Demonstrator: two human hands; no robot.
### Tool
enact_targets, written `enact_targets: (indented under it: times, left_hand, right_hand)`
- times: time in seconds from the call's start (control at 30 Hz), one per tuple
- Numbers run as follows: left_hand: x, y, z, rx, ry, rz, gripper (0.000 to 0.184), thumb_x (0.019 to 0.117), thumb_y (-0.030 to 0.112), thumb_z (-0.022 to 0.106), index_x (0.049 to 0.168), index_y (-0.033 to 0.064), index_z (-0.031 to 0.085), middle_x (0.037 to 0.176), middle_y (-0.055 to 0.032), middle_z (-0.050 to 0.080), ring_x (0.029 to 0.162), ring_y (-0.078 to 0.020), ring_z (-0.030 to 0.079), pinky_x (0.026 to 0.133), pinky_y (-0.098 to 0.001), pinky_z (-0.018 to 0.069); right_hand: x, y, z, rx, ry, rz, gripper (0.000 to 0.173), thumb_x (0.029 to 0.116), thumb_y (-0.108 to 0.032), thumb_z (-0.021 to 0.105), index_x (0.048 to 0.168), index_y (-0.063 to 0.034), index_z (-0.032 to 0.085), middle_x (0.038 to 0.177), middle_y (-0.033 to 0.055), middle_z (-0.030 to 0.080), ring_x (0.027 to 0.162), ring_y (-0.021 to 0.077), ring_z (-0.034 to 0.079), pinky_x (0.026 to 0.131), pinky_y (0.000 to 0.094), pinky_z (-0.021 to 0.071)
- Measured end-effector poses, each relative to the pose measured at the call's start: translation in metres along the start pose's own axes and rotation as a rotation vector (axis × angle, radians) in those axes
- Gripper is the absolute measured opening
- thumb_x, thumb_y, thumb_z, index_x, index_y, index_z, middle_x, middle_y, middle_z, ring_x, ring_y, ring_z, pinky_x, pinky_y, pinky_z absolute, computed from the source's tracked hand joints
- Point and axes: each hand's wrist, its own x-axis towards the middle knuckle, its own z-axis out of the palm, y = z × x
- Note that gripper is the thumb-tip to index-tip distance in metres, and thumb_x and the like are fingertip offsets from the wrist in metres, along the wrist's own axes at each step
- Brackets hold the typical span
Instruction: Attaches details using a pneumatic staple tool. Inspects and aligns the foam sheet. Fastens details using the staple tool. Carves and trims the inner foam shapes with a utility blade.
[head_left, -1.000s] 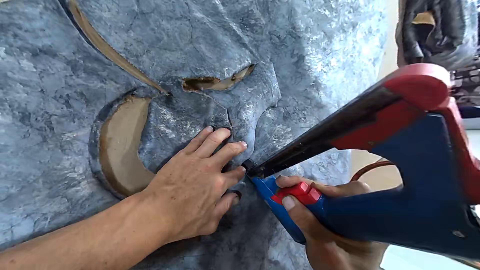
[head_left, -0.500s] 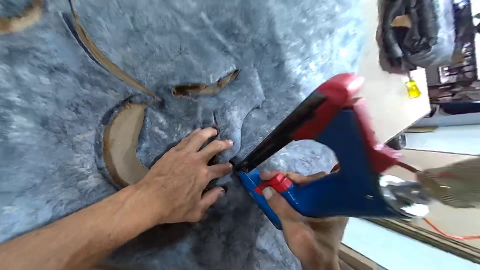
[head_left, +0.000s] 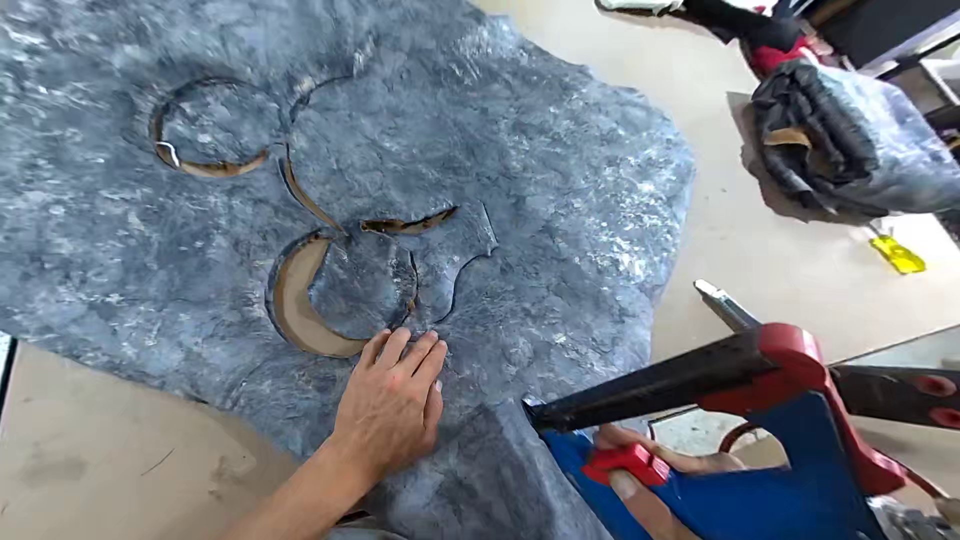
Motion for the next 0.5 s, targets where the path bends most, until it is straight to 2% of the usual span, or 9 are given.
enact_targets:
  times: [0.1,0.23,0.27,0.33,0.4,0.5]
  left_hand:
    - [0.0,0.003,-0.003,0.022,-0.138,-0.022,0.052,0.1021,0.039,0.031,0.142,0.0223,0.061,0.149,0.0022,0.058,0.14,-0.027,0.049,0.111,-0.0541,0.0402]
    - [0.005,0.009,-0.005,0.031,-0.202,-0.06,0.053,0.1005,0.038,0.033,0.143,0.021,0.059,0.152,-0.0009,0.055,0.144,-0.0293,0.045,0.112,-0.0558,0.0374]
    - [0.004,0.012,-0.004,0.019,-0.187,-0.068,0.052,0.0995,0.037,0.036,0.142,0.0197,0.06,0.151,-0.0025,0.056,0.143,-0.0301,0.046,0.112,-0.0563,0.0378]
    - [0.0,0.01,0.002,-0.005,-0.05,-0.03,0.048,0.0969,0.037,0.043,0.134,0.0167,0.066,0.143,-0.0046,0.062,0.138,-0.0316,0.052,0.109,-0.0564,0.0429]
    - [-0.003,0.008,0.003,-0.019,0.018,-0.031,0.046,0.0974,0.038,0.046,0.133,0.0188,0.068,0.142,-0.0009,0.063,0.137,-0.0291,0.053,0.109,-0.0535,0.0443]
    - [-0.007,0.01,0.009,-0.001,0.11,-0.044,0.046,0.0945,0.041,0.05,0.13,0.0206,0.07,0.137,0.0006,0.067,0.133,-0.0284,0.056,0.107,-0.0514,0.0471]
  right_hand:
    - [-0.015,-0.011,-0.024,-0.023,-0.033,-0.011,0.039,0.0847,0.003,0.075,0.118,-0.0151,0.066,0.111,0.0077,0.077,0.103,0.0241,0.074,0.094,0.0414,0.0606]
    - [0.001,-0.03,-0.018,-0.118,-0.063,-0.059,0.036,0.0814,-0.002,0.079,0.114,-0.0114,0.068,0.107,0.0074,0.078,0.101,0.024,0.075,0.092,0.0413,0.0626]
    - [0.01,-0.028,-0.011,-0.112,-0.058,-0.087,0.037,0.0793,-0.004,0.082,0.112,-0.0084,0.067,0.105,0.0103,0.078,0.099,0.0268,0.075,0.09,0.0432,0.0636]
    - [0.035,-0.014,0.007,-0.106,-0.073,-0.149,0.036,0.0774,-0.009,0.086,0.108,-0.0033,0.067,0.101,0.0142,0.077,0.095,0.0296,0.076,0.085,0.0449,0.0653]
    - [0.061,0.0,0.031,-0.183,-0.121,-0.176,0.037,0.0777,-0.013,0.084,0.107,-0.0008,0.066,0.099,0.0108,0.078,0.091,0.0248,0.077,0.08,0.041,0.067]
    - [0.083,0.017,0.069,-0.241,-0.138,-0.136,0.035,0.076,-0.013,0.083,0.106,-0.004,0.066,0.095,0.0039,0.079,0.086,0.017,0.077,0.074,0.0354,0.0675]
